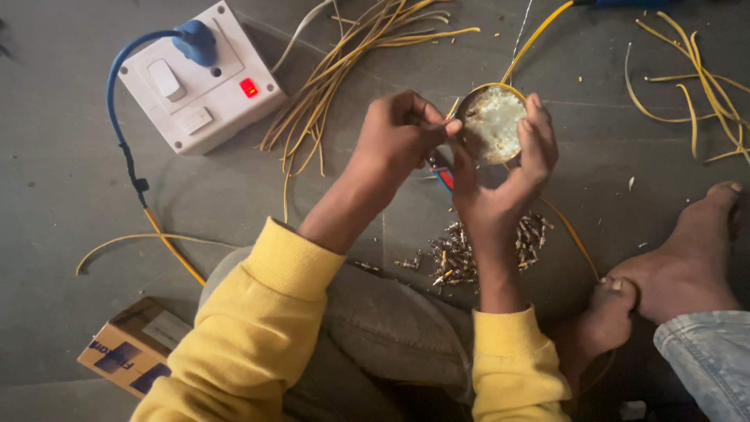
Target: The person sits on the floor and strips the yellow insulation from multiple wires using a small blade. They repeatedly cut the insulation and pull it off, leaving a pile of stripped wire ends and insulation scraps on the floor.
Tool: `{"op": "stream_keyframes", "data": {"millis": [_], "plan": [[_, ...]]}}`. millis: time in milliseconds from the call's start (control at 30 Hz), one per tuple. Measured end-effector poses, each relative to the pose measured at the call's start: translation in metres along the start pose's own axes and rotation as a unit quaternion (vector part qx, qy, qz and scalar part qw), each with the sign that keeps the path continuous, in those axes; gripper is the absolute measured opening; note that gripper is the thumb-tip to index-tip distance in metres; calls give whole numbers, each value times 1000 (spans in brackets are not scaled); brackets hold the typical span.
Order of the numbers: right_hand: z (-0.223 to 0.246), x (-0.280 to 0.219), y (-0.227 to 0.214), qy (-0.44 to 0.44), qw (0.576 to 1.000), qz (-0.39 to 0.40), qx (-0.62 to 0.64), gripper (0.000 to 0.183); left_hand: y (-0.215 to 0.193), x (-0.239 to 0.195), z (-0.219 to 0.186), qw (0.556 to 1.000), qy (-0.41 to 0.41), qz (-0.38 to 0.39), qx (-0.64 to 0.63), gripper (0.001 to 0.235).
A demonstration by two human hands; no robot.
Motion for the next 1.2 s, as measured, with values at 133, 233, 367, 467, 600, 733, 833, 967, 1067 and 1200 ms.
{"op": "stream_keyframes", "data": {"millis": [133, 233, 367, 467, 600, 733, 833, 967, 1067, 1200], "plan": [[1, 10, 4, 48, 998, 40, -6, 75, 1, 1, -7, 999, 8, 27, -32, 22], [6, 10, 2, 19, 990, 45, -132, 77, 6, 0, -16, 994, 25, 51, -88, 20], [-6, -6, 14, 245, 935, 177, 183, 21, 2, -6, -27, 987, 80, 53, -127, 15], [4, -23, 30, 270, 859, 216, 376, 20, -1, -2, -31, 971, 59, 50, -224, 10], [26, -26, 43, 281, 840, 274, 374, 14, -2, 2, -39, 946, 66, 66, -310, 6], [29, -10, 27, 352, 779, 218, 471, 15, -7, 3, -57, 986, 91, 85, -109, 16], [7, -8, 4, 429, 717, 107, 538, 13, -7, 8, -69, 987, 125, 93, -25, 30], [-52, 0, -35, 421, 685, -83, 588, 16, -4, 10, -69, 990, 97, 86, 50, 47], [-113, 30, -73, 306, 747, -203, 555, 23, 4, 15, -65, 990, 70, 98, 77, 52], [-183, 28, -98, 461, 662, -272, 524, 30, 6, 11, -64, 987, 74, 102, 100, 53]]}}
Point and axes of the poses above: each hand's wrist, its own x-axis towards the middle knuckle, its own y-axis out of the palm, z = x × y, the point moved 3 cm from there along x, towards the middle knuckle, and after that the axes turned 7 degrees about y, right-handed, at the moved point
